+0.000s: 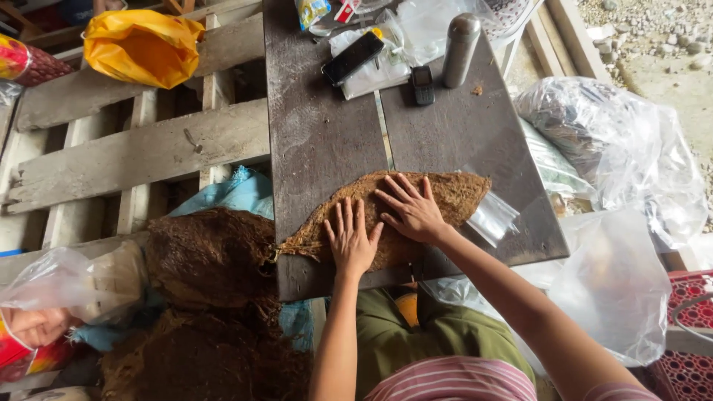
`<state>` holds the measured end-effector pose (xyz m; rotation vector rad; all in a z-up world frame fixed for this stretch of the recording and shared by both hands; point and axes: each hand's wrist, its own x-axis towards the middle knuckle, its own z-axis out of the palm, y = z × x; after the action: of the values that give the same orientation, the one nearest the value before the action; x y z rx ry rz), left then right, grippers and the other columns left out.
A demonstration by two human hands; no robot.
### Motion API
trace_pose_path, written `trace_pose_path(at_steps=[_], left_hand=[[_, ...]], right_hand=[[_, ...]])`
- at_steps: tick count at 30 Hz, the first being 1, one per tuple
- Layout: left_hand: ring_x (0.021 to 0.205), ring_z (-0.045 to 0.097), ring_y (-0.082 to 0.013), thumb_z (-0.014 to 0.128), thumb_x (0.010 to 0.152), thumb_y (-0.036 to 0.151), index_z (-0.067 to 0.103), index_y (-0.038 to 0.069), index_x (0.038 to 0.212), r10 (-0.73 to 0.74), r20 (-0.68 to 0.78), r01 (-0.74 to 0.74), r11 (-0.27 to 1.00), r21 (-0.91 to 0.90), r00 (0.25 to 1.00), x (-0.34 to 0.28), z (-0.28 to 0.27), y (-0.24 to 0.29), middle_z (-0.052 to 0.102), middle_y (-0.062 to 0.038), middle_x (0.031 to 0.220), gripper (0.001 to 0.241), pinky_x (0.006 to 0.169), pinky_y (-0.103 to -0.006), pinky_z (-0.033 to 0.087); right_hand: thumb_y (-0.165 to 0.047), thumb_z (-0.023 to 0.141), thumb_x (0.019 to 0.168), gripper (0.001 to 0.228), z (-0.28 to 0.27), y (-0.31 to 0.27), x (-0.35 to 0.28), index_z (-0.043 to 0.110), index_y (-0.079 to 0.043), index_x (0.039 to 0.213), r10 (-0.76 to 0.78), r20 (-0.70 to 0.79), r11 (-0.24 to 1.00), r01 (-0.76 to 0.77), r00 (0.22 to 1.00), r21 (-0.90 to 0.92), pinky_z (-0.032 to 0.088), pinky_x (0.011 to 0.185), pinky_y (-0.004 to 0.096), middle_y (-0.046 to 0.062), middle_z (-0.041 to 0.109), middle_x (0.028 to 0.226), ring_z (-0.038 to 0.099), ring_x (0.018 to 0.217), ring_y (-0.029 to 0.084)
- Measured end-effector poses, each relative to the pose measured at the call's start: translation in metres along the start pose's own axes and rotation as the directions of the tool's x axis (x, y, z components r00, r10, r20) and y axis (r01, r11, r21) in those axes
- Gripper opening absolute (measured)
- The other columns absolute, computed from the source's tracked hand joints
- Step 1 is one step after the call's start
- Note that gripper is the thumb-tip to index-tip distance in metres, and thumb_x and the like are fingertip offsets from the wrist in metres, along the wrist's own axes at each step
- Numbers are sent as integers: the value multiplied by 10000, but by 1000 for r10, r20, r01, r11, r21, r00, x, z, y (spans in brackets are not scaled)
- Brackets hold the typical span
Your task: Flattening, folding, and packaging dried tobacco leaves into plastic bags.
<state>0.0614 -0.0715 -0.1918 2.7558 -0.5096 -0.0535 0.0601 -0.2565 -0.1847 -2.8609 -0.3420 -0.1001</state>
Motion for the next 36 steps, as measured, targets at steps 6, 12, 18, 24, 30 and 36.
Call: trace_pose_path(at_steps=[6, 12, 18, 24, 30, 36], left_hand=[[1468, 226, -369, 458, 903, 611, 317, 200, 1521, -24, -37, 25, 999, 32, 999, 3, 7, 0, 279, -147, 1580, 755, 1120, -690, 160], [1464, 171, -443, 495, 855, 639, 345, 230, 1507, -58, -53, 59, 998, 32, 997, 2, 13, -3, 226, -174, 1593, 785, 1097, -737, 119], [1475, 192, -397, 373, 879, 741, 355, 256, 1509, -41, 63, 45, 997, -69, 997, 6, -9, -11, 237, -133, 1607, 796, 1124, -701, 91], [1474, 232, -337, 366, 955, 650, 350, 283, 1507, -157, -31, 158, 986, 51, 987, -5, -17, -47, 282, -91, 1597, 663, 1109, -717, 104], [1454, 286, -343, 468, 969, 554, 448, 380, 1445, -200, -234, 215, 976, 41, 952, -4, 7, -79, 332, -74, 1574, 507, 1106, -707, 167], [1449, 299, -386, 539, 984, 542, 473, 371, 1453, -182, -352, 213, 976, 50, 918, -2, 16, -84, 305, -102, 1574, 503, 1138, -642, 186]], right_hand=[[-583, 417, 933, 610, 13, 7, 4, 342, -382, 1503, 18, 30, 1000, -18, 999, -11, 140, 1104, 709, 7, 247, 1620, 211, 1488, 280], [-602, 437, 906, 637, 14, 6, 4, 338, -398, 1501, 43, 38, 999, -44, 998, 20, 127, 1091, 740, 8, 239, 1622, 191, 1490, 312], [-688, 463, 836, 723, 8, 7, 5, 304, -449, 1500, 64, 68, 998, -63, 996, -17, 134, 1082, 747, -38, 213, 1628, 158, 1501, 283], [-729, 463, 822, 762, 1, 6, 4, 292, -441, 1506, 98, 82, 995, -96, 992, -20, 131, 1085, 751, -47, 221, 1624, 171, 1499, 277], [-695, 487, 862, 747, 18, 15, 0, 370, -334, 1506, 1, -135, 1000, 1, 991, 16, 254, 1036, 759, -3, 358, 1571, 336, 1430, 305], [-531, 555, 993, 629, 7, 42, -23, 447, -202, 1518, -27, -201, 997, 12, 979, -77, 282, 1042, 654, 131, 365, 1565, 356, 1400, 393]])
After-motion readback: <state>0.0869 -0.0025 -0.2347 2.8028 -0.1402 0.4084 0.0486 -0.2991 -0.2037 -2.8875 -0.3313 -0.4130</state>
